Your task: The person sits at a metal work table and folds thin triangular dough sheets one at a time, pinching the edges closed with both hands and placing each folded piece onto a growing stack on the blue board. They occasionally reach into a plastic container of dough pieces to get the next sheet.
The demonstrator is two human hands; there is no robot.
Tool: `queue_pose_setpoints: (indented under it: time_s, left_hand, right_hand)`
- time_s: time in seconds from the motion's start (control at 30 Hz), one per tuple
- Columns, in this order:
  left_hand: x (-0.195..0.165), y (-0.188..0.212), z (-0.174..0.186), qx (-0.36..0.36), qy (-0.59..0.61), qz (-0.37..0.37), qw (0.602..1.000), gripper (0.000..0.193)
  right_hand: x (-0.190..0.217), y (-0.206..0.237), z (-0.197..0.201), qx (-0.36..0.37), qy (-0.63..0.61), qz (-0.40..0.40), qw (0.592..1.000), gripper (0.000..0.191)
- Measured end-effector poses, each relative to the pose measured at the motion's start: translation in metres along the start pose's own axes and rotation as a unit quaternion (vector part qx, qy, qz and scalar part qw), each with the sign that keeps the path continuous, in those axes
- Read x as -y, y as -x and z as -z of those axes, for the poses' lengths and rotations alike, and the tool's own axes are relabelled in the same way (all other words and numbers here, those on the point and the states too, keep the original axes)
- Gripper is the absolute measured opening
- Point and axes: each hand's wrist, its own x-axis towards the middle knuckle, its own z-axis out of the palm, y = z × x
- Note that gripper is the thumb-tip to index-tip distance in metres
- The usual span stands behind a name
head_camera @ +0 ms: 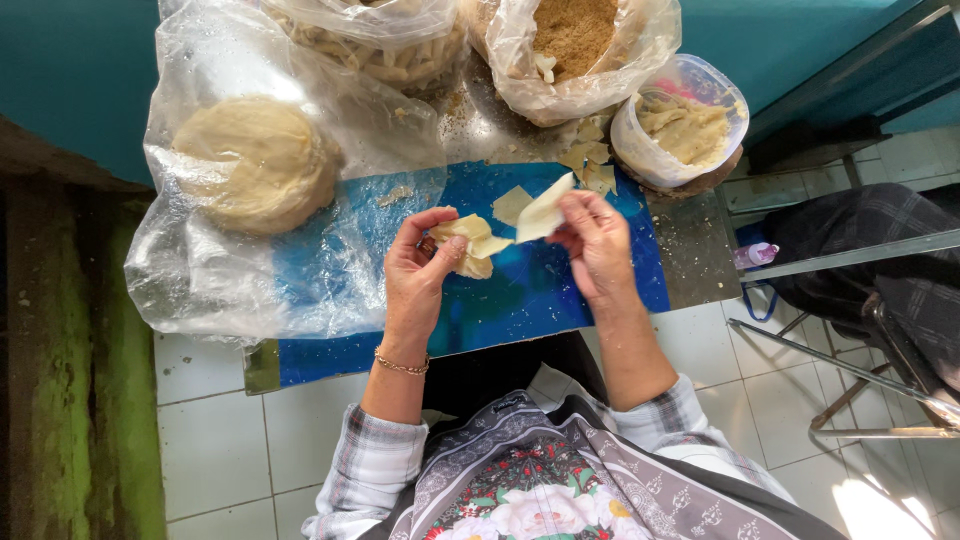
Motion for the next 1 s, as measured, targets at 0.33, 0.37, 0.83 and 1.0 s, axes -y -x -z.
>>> queue_pose_setpoints:
  time_s: [0.33,0.37,0.83,1.0]
  left_hand:
    - [-0.001,0.001,-0.003,-0.026,0.002,-0.016,1.0,0.03]
    - [-0.001,0.002,-0.003,-0.025,0.003,-0.017,1.0,0.03]
    - [0.003,0.003,-0.005,0.008,-0.008,0.007,1.0,0.031]
    - [0.004,0.004,-0.007,0.052,-0.041,-0.017,0.998,0.036]
  right_hand:
    - [0.012,0.036,-0.048,0.07,0.629,0.387,0.671,0.009]
    - [0.011,0.039,-0.052,0.067,0.637,0.384,0.665,0.009]
    - [0.018,0.051,-0.05,0.084,0.533,0.302,0.786,0.017]
    - [-0.001,0.051,-0.051,0.149,0.367,0.175,0.902,0.03]
